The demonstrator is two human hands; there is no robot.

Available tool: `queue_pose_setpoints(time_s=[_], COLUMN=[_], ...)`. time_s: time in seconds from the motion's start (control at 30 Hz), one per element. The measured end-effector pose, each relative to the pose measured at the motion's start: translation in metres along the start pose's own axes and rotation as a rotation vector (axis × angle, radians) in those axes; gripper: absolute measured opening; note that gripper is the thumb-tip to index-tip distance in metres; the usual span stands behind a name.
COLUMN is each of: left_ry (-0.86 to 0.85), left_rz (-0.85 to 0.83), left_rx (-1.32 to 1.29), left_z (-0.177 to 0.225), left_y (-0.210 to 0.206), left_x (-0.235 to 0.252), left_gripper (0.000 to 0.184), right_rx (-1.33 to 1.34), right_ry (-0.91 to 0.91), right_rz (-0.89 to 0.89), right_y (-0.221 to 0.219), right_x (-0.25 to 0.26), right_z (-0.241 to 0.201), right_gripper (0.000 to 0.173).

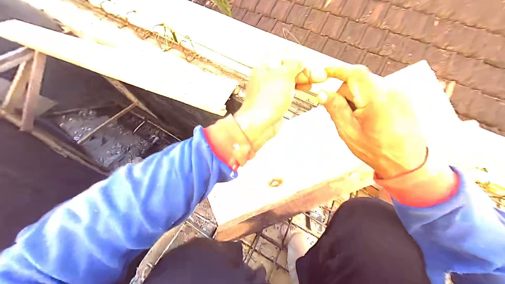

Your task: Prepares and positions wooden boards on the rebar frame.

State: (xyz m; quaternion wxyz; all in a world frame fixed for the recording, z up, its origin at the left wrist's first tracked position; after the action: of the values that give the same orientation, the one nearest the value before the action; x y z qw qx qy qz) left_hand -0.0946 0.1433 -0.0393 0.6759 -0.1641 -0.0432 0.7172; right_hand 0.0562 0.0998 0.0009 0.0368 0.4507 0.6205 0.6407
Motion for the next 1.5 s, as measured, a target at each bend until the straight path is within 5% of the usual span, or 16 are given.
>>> queue_pose_setpoints(time_s=[0.23, 0.4, 0.73, 1.5], left_ry=[0.452, 0.624, 0.632, 0.560], left_rz=[0.223, 0.335, 0.375, 0.461], left_rx=[-0.120, -0.434, -0.573, -0.730], left_z=[-0.190, -0.283, -0.310, -0.316], left_y=[0.104, 0.132, 0.146, 0.148], left_x=[-0.042, -0.069, -0.065, -0.056], left_gripper=[0.023, 0.020, 0.019, 0.016], right_rx=[0.065, 0.125, 0.063, 0.129], right_ry=[0.493, 0.540, 0.504, 0.385], right_rz=[-0.543, -0.925, -1.069, -1.009], right_y=[-0.149, -0.215, -0.248, -0.253], right_x=[-0.033, -0.075, -0.074, -0.062], right_z=[-0.018, -0.031, -0.037, -0.032], right_gripper=[0.025, 0.028, 0.028, 0.030])
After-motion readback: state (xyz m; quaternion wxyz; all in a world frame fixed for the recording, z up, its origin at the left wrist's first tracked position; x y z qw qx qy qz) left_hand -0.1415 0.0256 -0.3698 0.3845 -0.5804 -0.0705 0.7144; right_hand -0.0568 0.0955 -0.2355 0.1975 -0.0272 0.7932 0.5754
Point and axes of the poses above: each hand's wrist, its own x-axis towards the middle knuckle, its own y-axis out of the back of the hand, z = x × y, the point moved 8 cm from there along x, towards the middle knuckle, and after that the axes turned 13 degrees about y, right-handed, at the moved point
